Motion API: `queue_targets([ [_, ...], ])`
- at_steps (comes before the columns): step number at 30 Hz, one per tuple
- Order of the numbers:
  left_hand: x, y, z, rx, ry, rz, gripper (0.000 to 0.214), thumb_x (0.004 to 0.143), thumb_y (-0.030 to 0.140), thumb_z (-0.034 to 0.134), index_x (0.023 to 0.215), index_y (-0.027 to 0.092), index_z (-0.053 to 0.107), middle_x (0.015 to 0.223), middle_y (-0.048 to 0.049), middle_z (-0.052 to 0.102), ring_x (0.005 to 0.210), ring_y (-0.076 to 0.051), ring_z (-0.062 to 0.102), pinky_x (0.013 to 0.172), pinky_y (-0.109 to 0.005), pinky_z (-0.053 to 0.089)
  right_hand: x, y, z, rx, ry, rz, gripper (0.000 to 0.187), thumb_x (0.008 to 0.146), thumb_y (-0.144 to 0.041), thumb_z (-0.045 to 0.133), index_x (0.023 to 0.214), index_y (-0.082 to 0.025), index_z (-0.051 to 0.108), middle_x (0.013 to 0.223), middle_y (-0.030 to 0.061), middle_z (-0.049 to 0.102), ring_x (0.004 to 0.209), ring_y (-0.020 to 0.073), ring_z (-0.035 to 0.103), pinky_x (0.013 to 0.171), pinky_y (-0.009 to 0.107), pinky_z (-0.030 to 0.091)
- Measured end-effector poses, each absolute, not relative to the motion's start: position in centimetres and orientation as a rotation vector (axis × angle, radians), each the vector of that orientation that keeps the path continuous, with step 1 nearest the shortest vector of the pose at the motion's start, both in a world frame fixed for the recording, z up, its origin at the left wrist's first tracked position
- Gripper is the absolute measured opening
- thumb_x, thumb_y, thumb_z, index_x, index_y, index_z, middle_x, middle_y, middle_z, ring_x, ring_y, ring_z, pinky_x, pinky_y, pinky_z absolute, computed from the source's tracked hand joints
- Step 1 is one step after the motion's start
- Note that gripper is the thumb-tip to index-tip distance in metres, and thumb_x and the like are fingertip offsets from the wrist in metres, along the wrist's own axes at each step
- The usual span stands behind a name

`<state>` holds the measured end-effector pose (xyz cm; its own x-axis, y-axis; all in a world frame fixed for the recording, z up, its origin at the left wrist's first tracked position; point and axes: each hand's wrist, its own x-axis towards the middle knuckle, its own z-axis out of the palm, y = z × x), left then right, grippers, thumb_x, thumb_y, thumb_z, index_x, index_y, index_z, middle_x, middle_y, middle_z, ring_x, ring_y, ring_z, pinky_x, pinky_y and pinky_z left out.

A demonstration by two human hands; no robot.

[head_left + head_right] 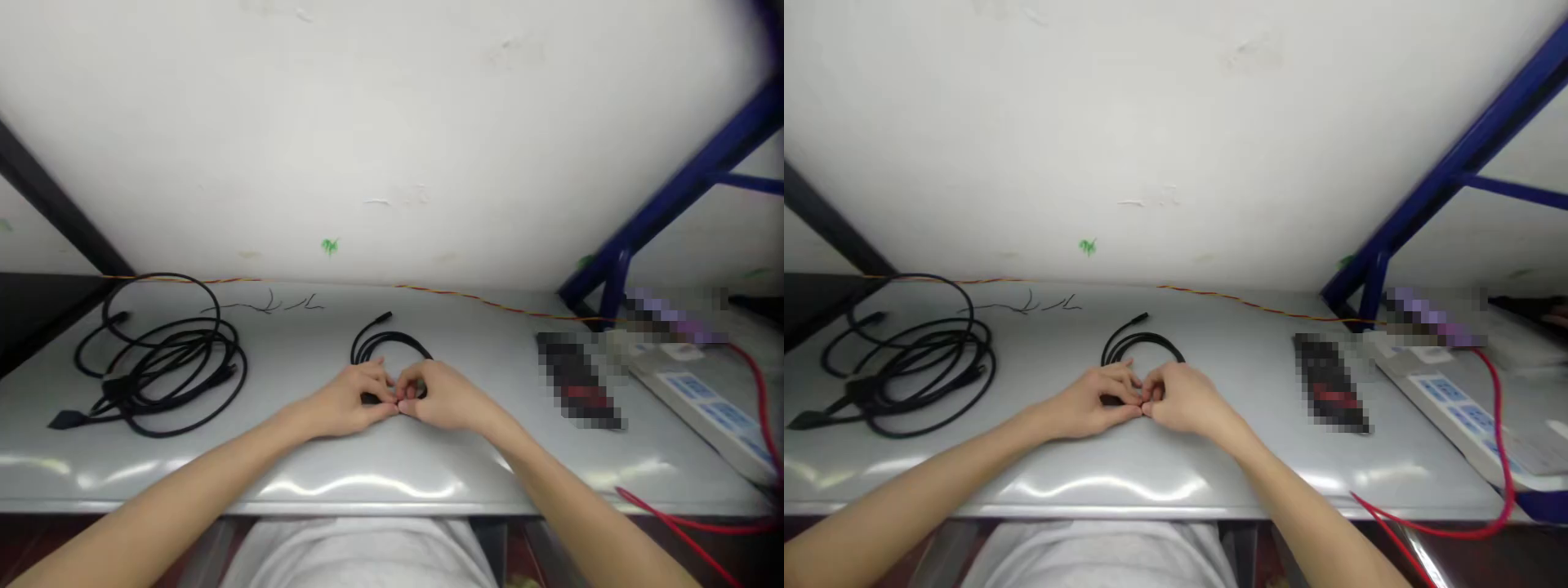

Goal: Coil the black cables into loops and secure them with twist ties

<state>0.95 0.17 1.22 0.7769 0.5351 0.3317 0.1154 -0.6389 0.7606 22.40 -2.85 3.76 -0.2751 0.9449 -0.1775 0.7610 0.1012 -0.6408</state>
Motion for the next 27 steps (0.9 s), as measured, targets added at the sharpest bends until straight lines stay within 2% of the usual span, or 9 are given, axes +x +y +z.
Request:
queue_targets([
  [2, 0.9, 0.3, 1.5, 2.163, 0.538, 0.758, 0.007, 0.093, 0.021, 0.072, 0.093, 0.02, 0.079, 0.105, -0.0069, 0.075, 0.107, -0.019, 0.07, 0.122, -0.046, 0.04, 22.3, -2.9, 4.0, -1.702, -2.129, 0.92, 0.008, 0.076, -0.019, 0.074, 0.081, -0.025, 0.077, 0.079, -0.0016, 0.076, 0.069, 0.0158, 0.066, 0.065, 0.028, 0.043],
  [4, 0.6, 0.9, 1.8, 2.159, 0.718, 0.847, 0.017, 0.091, 0.022, 0.072, 0.107, 0.022, 0.078, 0.121, -0.009, 0.071, 0.119, -0.022, 0.065, 0.113, -0.041, 0.049, 22.4, -3.0, 4.1, -1.685, -2.137, 0.91, 0.009, 0.077, -0.019, 0.073, 0.083, -0.024, 0.076, 0.082, -0.0015, 0.076, 0.07, 0.0154, 0.066, 0.065, 0.027, 0.043],
  [6, 0.2, 1.8, 2.0, 2.174, 0.978, 0.938, 0.029, 0.092, 0.024, 0.07, 0.121, 0.022, 0.073, 0.131, -0.0105, 0.065, 0.127, -0.025, 0.06, 0.112, -0.043, 0.049, 22.4, -3.1, 4.0, -1.668, -2.141, 0.906, 0.012, 0.076, -0.016, 0.073, 0.084, -0.025, 0.077, 0.083, -0.0014, 0.076, 0.071, 0.0153, 0.066, 0.066, 0.027, 0.043],
  [8, -0.2, 2.9, 2.1, 2.202, 1.212, 0.963, 0.038, 0.092, 0.033, 0.07, 0.128, 0.018, 0.069, 0.13, -0.0132, 0.063, 0.128, -0.031, 0.055, 0.116, -0.052, 0.043, 22.5, -3.1, 3.9, -1.654, -2.145, 0.904, 0.014, 0.076, -0.015, 0.072, 0.085, -0.025, 0.077, 0.083, -0.0015, 0.076, 0.072, 0.0153, 0.066, 0.068, 0.028, 0.044],
  [11, -0.4, 4.3, 1.9, 2.35, 1.426, 0.738, 0.047, 0.09, 0.046, 0.072, 0.125, 0.015, 0.07, 0.123, -0.0157, 0.063, 0.122, -0.037, 0.053, 0.111, -0.061, 0.042, 22.7, -3.0, 3.7, -1.623, -2.154, 0.928, 0.013, 0.076, -0.015, 0.072, 0.084, -0.023, 0.076, 0.084, -0.0003, 0.076, 0.073, 0.0158, 0.065, 0.069, 0.028, 0.045],
  [15, 0.8, 5.3, 2.2, 2.492, 1.388, 0.549, 0.029, 0.095, 0.04, 0.063, 0.114, 0.021, 0.074, 0.109, -0.0103, 0.063, 0.106, -0.03, 0.058, 0.102, -0.05, 0.048, 22.8, -2.9, 3.4, -1.556, -2.134, 0.99, 0.014, 0.076, -0.014, 0.07, 0.085, -0.022, 0.076, 0.084, 0.0004, 0.075, 0.074, 0.0159, 0.065, 0.069, 0.027, 0.046],
  [18, 2.5, 5.8, 2.3, 2.515, 1.253, 0.519, 0.027, 0.099, 0.036, 0.058, 0.115, 0.021, 0.073, 0.096, -0.0076, 0.061, 0.093, -0.024, 0.06, 0.092, -0.04, 0.053, 22.8, -3.0, 3.5, -1.552, -2.127, 1.002, 0.014, 0.077, -0.013, 0.069, 0.085, -0.023, 0.075, 0.083, -0.0001, 0.074, 0.073, 0.0154, 0.064, 0.068, 0.027, 0.046],
  [23, 4.0, 6.3, 0.7, 2.535, 1.225, 0.588, 0.034, 0.1, 0.02, 0.047, 0.127, 0.016, 0.068, 0.106, -0.0117, 0.06, 0.099, -0.025, 0.059, 0.095, -0.041, 0.053, 22.7, -3.0, 3.6, -1.546, -2.12, 1.01, 0.013, 0.078, -0.013, 0.069, 0.085, -0.021, 0.076, 0.082, 0.0005, 0.073, 0.072, 0.0155, 0.063, 0.068, 0.027, 0.046],
  [27, 3.5, 6.5, -0.8, 2.56, 1.131, 0.696, 0.041, 0.1, 0.016, 0.044, 0.136, 0.016, 0.063, 0.11, -0.0118, 0.058, 0.104, -0.025, 0.056, 0.1, -0.042, 0.052, 22.9, -3.0, 3.5, -1.538, -2.092, 1.041, 0.012, 0.078, -0.014, 0.069, 0.085, -0.021, 0.076, 0.083, 0.0009, 0.073, 0.074, 0.0157, 0.064, 0.068, 0.026, 0.047],
])
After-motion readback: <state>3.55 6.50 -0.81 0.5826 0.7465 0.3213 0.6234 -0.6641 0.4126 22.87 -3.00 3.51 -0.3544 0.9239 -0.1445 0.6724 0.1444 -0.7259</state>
